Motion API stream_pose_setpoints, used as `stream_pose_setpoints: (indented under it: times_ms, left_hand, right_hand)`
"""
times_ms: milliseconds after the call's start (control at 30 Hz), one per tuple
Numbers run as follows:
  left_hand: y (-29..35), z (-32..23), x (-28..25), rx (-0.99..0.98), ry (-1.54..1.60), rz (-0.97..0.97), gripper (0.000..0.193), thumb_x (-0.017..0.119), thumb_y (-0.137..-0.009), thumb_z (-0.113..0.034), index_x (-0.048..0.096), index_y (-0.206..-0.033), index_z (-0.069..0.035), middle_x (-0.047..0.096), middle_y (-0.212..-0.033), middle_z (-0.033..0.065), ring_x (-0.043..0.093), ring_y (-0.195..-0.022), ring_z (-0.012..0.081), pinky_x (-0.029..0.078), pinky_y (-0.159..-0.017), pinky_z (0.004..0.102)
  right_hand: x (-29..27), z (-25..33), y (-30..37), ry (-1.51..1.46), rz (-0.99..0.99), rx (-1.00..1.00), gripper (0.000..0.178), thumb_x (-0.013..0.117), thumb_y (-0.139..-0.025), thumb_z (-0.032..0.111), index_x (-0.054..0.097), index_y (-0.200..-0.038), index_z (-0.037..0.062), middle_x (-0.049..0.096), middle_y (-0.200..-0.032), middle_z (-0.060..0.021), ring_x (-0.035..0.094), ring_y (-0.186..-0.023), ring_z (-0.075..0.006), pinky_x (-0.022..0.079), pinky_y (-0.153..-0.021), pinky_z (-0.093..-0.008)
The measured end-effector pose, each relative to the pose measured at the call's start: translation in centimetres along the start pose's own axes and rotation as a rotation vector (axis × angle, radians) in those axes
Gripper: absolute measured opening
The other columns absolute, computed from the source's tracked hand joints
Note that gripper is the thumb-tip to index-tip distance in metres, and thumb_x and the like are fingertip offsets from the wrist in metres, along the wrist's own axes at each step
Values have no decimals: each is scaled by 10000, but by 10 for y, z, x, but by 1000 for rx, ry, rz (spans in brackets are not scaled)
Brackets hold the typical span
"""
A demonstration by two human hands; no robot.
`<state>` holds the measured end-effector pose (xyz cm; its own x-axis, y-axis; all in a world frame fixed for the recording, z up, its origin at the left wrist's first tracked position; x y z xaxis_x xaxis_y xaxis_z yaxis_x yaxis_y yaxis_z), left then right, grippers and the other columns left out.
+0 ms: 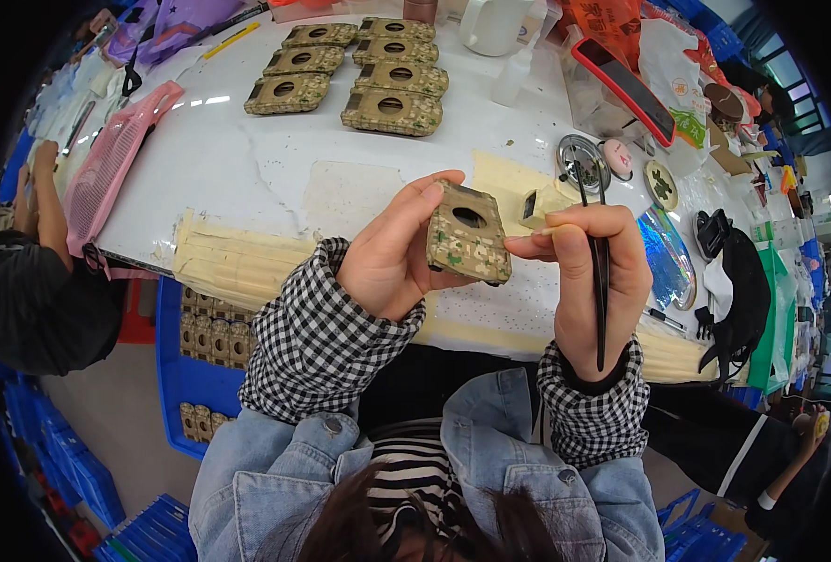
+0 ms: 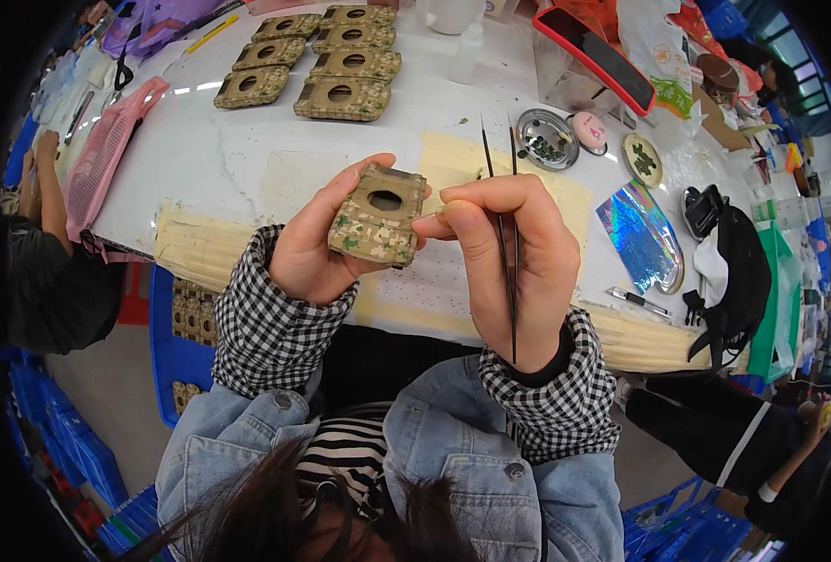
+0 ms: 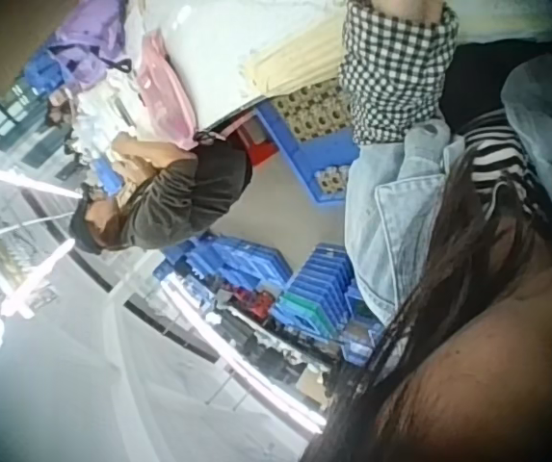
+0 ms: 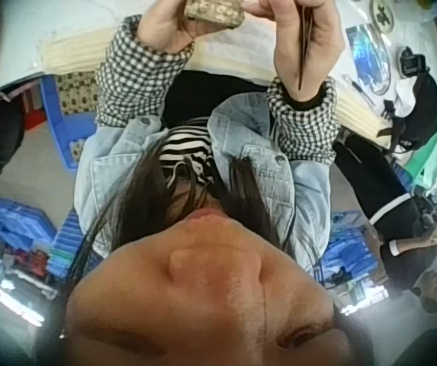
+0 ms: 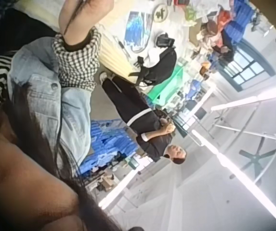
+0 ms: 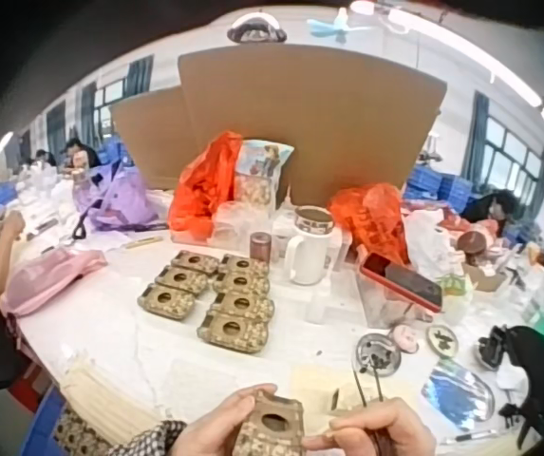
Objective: Applying detailed camouflage patterns to a toy tank hull using a small brush.
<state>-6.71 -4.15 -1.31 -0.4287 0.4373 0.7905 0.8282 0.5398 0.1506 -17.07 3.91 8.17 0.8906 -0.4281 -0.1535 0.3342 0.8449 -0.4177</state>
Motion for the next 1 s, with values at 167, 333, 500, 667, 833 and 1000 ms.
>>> stream_pose_setpoints:
  times_ms: [167, 333, 500, 667, 833, 1000]
  left_hand:
    - [1, -1, -1, -2, -4, -17, 414, 300, -997, -314, 326, -1328, -66, 515, -1239, 182, 575, -1076, 278, 513, -888, 405]
    - [-1, 1, -4, -11, 11, 5, 401, 301, -995, -311, 332, -1317, -75, 485, -1268, 207, 583, -1051, 338, 520, -878, 423]
    - [-2, 2, -8, -22, 42, 2, 383, 302, -993, -310, 341, -1307, -94, 471, -1277, 219, 594, -1020, 373, 534, -858, 424]
    - [-2, 1, -9, -14, 43, -23, 378, 295, -993, -315, 346, -1304, -107, 469, -1277, 223, 593, -1025, 375, 543, -851, 412]
    - [-3, 2, -10, -14, 73, 9, 383, 294, -992, -311, 365, -1307, -107, 461, -1286, 230, 595, -1023, 372, 546, -851, 409]
    - [-1, 0, -11, 1, 52, -18, 397, 298, -989, -311, 369, -1320, -103, 458, -1285, 236, 609, -994, 352, 553, -838, 397]
  right_hand:
    - [0, -1, 0, -31, -32, 24, 91, 486, -937, 35, 500, -967, -50, 591, -846, -99, 657, -782, -160, 523, -710, -237]
    - [-31, -4, -1, -67, -232, 22, 120, 475, -947, 72, 497, -963, -44, 604, -802, -98, 659, -769, -177, 526, -705, -250]
    - [-64, 2, -4, 675, -354, -211, 57, 595, -866, 32, 573, -858, -20, 626, -770, -85, 586, -670, -158, 458, -628, -273]
    - [-54, 8, -11, 970, -296, -363, 85, 663, -777, 5, 584, -808, -1, 588, -735, -108, 549, -667, -271, 432, -625, -323]
    - [-52, -11, -12, 994, -152, -252, 124, 681, -771, 46, 593, -847, 2, 600, -774, -122, 571, -753, -284, 448, -669, -349]
    - [-67, -12, 2, 834, -142, -104, 312, 616, -861, 145, 541, -1120, -11, 626, -877, -146, 597, -860, -253, 459, -782, -335]
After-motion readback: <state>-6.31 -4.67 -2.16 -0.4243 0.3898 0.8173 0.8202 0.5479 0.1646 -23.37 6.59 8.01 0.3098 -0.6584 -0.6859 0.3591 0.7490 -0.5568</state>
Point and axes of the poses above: each hand's wrist, its own y-axis away from the middle knuckle, its own x-axis out of the palm, z = x × y, the point moved 8 cm from there along -y, towards the middle knuckle
